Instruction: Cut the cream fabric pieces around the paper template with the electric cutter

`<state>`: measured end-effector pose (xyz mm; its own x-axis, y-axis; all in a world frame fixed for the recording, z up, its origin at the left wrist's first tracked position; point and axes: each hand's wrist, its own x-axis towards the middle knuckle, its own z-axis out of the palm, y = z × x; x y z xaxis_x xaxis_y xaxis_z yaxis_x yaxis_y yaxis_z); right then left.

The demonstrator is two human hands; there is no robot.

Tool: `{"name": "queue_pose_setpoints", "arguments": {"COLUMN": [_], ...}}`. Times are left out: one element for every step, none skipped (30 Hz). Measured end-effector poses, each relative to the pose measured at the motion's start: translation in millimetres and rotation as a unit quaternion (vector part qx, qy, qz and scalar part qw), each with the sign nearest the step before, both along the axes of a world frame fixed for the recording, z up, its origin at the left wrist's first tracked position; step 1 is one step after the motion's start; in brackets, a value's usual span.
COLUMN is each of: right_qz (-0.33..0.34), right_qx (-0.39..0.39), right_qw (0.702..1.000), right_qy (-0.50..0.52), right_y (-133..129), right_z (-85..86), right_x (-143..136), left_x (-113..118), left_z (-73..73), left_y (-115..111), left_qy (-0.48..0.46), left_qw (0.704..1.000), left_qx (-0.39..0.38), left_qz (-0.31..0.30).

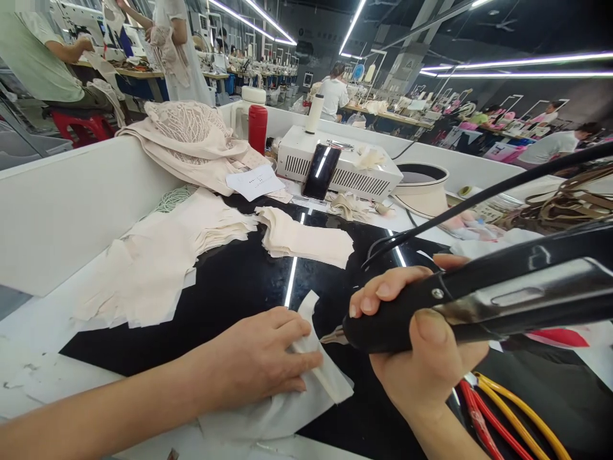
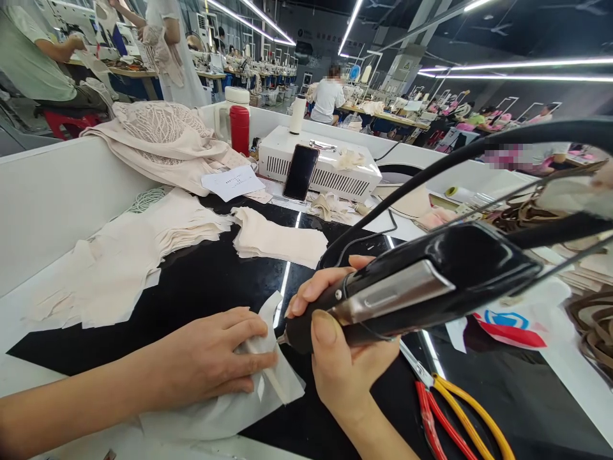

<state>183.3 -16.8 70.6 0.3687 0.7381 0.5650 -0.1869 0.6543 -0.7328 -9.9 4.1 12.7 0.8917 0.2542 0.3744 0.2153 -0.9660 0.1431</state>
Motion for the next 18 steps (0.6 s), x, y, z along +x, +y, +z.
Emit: {"name": "queue_pose_setpoints", "arguments": {"right_qz": [-0.002,-0.004,-0.003,-0.001,0.000,0.001,0.000,-0.003,-0.007,-0.011,-0.012,-0.012,-0.011,-0.009,-0.005,-0.002,0.001,0.003], "right_qx": [0.004,0.007,0.009,0.009,0.009,0.006,0.000,-0.007,-0.011,-0.016,-0.016,-0.013,-0.007,-0.001,0.003,0.006,0.006,0.003], "right_qw": [1.000,1.000,1.000,1.000,1.000,1.000,1.000,1.000,1.000,1.000,1.000,1.000,1.000,1.000,1.000,1.000,1.000,1.000], "right_qy": [0.005,0.008,0.007,0.003,-0.002,-0.009,-0.016,-0.020,-0.021,-0.018,-0.014,-0.010,-0.006,-0.004,-0.004,-0.005,-0.007,-0.008], "right_y": [1.4,2.8,3.9,4.7,5.2,5.3,5.2,4.9,4.5,4.2,4.0,3.9,3.9,4.1,4.2,4.3,4.4,4.3], "right_z": [0.3,0.4,0.3,0.1,-0.3,-0.7,-1.0,-1.3,-1.6,-1.7,-1.8,-1.8,-1.8,-1.8,-1.9,-1.9,-2.0,-2.2], "right_x": [-0.5,-1.1,-1.6,-2.0,-2.4,-2.7,-3.0,-3.2,-3.4,-3.5,-3.7,-3.8,-3.8,-3.8,-3.7,-3.5,-3.3,-3.0], "left_x": [-0.2,-0.4,-0.5,-0.5,-0.4,-0.2,0.0,0.2,0.2,0.2,0.0,-0.4,-0.9,-1.5,-2.1,-2.6,-2.9,-3.0], "left_z": [0.0,-0.1,-0.2,-0.3,-0.4,-0.5,-0.7,-0.8,-0.9,-0.8,-0.6,-0.1,0.6,1.5,2.5,3.6,4.5,5.3], "left_y": [0.0,0.1,0.1,0.1,0.0,-0.1,-0.3,-0.4,-0.6,-0.7,-0.8,-0.6,-0.3,0.5,1.7,3.4,5.8,8.7], "left_qy": [0.003,0.004,0.005,0.003,0.001,-0.004,-0.007,-0.010,-0.012,-0.012,-0.012,-0.010,-0.006,-0.002,0.005,0.010,0.013,0.013], "left_qw": [1.000,1.000,1.000,1.000,1.000,1.000,1.000,1.000,1.000,1.000,1.000,1.000,1.000,1.000,1.000,1.000,1.000,1.000], "left_qx": [-0.001,-0.003,-0.005,-0.007,-0.008,-0.008,-0.009,-0.010,-0.011,-0.012,-0.012,-0.011,-0.010,-0.008,-0.008,-0.010,-0.011,-0.010], "left_qz": [-0.001,-0.001,-0.002,-0.003,-0.003,-0.003,-0.003,0.000,0.002,0.004,0.004,0.003,0.001,0.000,0.002,0.006,0.008,0.007]}}
